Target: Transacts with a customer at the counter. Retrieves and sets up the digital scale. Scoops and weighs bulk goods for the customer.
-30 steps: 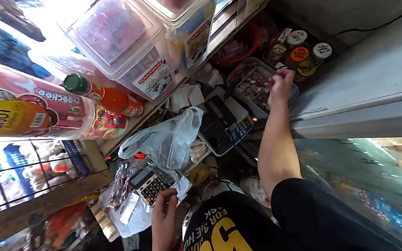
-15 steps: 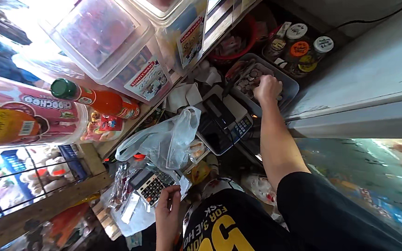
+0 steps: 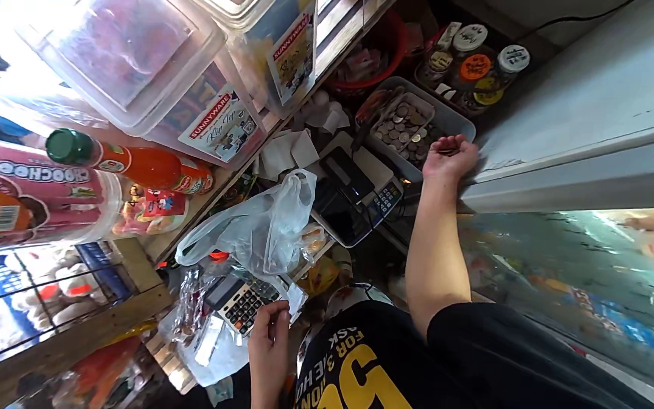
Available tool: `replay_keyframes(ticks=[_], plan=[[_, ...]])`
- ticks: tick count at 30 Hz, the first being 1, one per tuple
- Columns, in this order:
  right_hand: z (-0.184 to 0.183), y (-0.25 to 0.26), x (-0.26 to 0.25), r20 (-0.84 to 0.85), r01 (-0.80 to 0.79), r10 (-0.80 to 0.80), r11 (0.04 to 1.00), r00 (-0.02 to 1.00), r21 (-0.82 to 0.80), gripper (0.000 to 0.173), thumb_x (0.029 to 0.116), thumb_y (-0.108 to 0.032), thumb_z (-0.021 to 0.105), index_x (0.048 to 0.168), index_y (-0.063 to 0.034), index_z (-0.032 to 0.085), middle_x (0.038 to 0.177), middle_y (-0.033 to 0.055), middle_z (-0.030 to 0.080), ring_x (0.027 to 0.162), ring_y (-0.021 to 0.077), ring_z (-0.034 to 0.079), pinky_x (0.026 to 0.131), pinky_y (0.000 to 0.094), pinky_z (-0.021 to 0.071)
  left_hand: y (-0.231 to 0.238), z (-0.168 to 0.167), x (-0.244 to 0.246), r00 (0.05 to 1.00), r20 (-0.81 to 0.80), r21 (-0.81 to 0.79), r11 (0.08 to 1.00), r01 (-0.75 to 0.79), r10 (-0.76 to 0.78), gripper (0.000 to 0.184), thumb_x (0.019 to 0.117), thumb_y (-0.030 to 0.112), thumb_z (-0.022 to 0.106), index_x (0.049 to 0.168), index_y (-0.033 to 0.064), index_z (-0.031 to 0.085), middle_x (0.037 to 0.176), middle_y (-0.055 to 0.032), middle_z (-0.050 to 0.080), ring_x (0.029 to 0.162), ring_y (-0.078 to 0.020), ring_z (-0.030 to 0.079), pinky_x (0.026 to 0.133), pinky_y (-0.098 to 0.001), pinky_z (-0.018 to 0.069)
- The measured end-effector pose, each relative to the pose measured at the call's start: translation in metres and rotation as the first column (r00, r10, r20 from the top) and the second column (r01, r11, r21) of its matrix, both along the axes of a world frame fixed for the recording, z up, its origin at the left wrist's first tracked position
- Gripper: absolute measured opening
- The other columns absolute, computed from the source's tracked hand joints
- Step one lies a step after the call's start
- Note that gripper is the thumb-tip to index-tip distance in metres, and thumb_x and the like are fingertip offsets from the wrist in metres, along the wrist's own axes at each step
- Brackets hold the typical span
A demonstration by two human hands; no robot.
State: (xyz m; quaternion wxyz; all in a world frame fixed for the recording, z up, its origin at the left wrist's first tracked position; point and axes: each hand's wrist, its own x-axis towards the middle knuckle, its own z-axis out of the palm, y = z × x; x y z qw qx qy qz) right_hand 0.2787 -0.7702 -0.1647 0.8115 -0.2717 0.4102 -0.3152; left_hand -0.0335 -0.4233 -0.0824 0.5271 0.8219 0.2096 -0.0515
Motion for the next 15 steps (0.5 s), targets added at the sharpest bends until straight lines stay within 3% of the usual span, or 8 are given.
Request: replay_keyframes(ticks=[1, 2, 4, 5, 7, 9, 12, 15], plan=[[-0.002, 0.000, 0.001, -0.074, -0.040, 0.031, 0.993, 0.997, -0.112, 0.019, 0.1060, -0.014, 0.034, 0.096, -0.0111, 0.050, 0.070, -0.0019, 0.051, 0.057, 0.0070, 0.053, 0.057, 0.0217, 0.0488, 0.000, 0.000, 0.000, 1.000, -0.001, 0.001, 1.000, 0.011, -0.011, 0.023, 0.0982, 0.012, 0.055, 0.114, -0.0003, 0.067, 0.101, -0.0034, 0.071, 0.087, -0.0070, 0.070, 0.078, -0.0233, 0.0601], [-0.006, -0.001, 0.002, -0.201, -0.147, 0.093, 0.949, 0.975, -0.277, 0.022, 0.1082, -0.016, 0.033, 0.105, -0.0077, 0.054, 0.075, -0.0025, 0.050, 0.059, 0.0053, 0.049, 0.058, 0.0199, 0.0452, 0.000, 0.000, 0.001, 1.000, -0.001, 0.002, 1.000, 0.021, -0.021, 0.024, 0.0986, 0.012, 0.055, 0.114, -0.0009, 0.066, 0.101, -0.0039, 0.071, 0.088, -0.0071, 0.070, 0.079, -0.0236, 0.0600], [-0.007, -0.006, 0.003, -0.532, -0.503, 0.204, 0.698, 0.822, -0.509, 0.037, 0.1089, -0.012, 0.027, 0.134, 0.0005, 0.050, 0.096, 0.0066, 0.055, 0.078, 0.0113, 0.055, 0.075, 0.0260, 0.0487, 0.000, -0.001, 0.001, 0.999, 0.002, 0.020, 0.999, 0.033, -0.033, 0.023, 0.0991, 0.013, 0.055, 0.114, -0.0010, 0.067, 0.102, -0.0039, 0.071, 0.087, -0.0066, 0.069, 0.079, -0.0232, 0.0597], [-0.004, -0.007, 0.006, -0.684, -0.659, 0.211, 0.564, 0.698, -0.498, 0.041, 0.1066, -0.007, 0.028, 0.142, 0.0019, 0.045, 0.106, 0.0124, 0.062, 0.091, 0.0171, 0.062, 0.084, 0.0328, 0.0519, 0.000, -0.001, 0.001, 0.999, 0.001, 0.031, 0.999, 0.035, -0.035, 0.023, 0.0989, 0.013, 0.055, 0.114, -0.0007, 0.067, 0.102, -0.0039, 0.071, 0.087, -0.0063, 0.069, 0.078, -0.0228, 0.0596], [-0.002, -0.006, 0.015, -0.867, -0.837, 0.154, 0.384, 0.474, -0.389, 0.042, 0.1005, -0.003, 0.040, 0.140, -0.0007, 0.053, 0.126, 0.0168, 0.065, 0.116, 0.0283, 0.063, 0.099, 0.0469, 0.0498, -0.001, -0.002, 0.001, 0.999, -0.007, 0.037, 0.998, 0.044, -0.044, 0.023, 0.0988, 0.012, 0.055, 0.114, -0.0002, 0.067, 0.103, -0.0040, 0.072, 0.088, -0.0063, 0.070, 0.078, -0.0226, 0.0595], [-0.008, -0.009, 0.024, -0.947, -0.918, 0.067, 0.278, 0.313, -0.284, 0.041, 0.0959, -0.005, 0.052, 0.136, -0.0050, 0.062, 0.140, 0.0204, 0.058, 0.131, 0.0365, 0.055, 0.106, 0.0563, 0.0445, -0.003, -0.002, 0.000, 0.999, -0.012, 0.052, 0.997, 0.052, -0.051, 0.023, 0.0987, 0.013, 0.056, 0.114, -0.0002, 0.067, 0.103, -0.0042, 0.072, 0.088, -0.0064, 0.070, 0.078, -0.0226, 0.0594], [-0.018, -0.011, 0.030, -0.976, -0.958, 0.001, 0.191, 0.220, -0.215, 0.045, 0.0911, -0.010, 0.066, 0.136, -0.0084, 0.064, 0.144, 0.0228, 0.054, 0.135, 0.0397, 0.050, 0.106, 0.0581, 0.0438, -0.004, -0.002, -0.002, 0.999, -0.020, 0.059, 0.997, 0.052, -0.051, 0.023, 0.0991, 0.013, 0.056, 0.115, 0.0000, 0.067, 0.102, -0.0041, 0.072, 0.088, -0.0060, 0.070, 0.079, -0.0222, 0.0593], [-0.022, -0.011, 0.034, -0.979, -0.962, -0.014, 0.186, 0.201, -0.200, 0.049, 0.0860, -0.006, 0.070, 0.135, -0.0086, 0.064, 0.143, 0.0222, 0.053, 0.133, 0.0395, 0.051, 0.103, 0.0591, 0.0456, -0.005, -0.002, -0.002, 0.999, -0.015, 0.057, 0.997, 0.046, -0.045, 0.023, 0.0989, 0.013, 0.055, 0.114, 0.0003, 0.067, 0.102, -0.0034, 0.072, 0.087, -0.0054, 0.070, 0.078, -0.0214, 0.0591]])
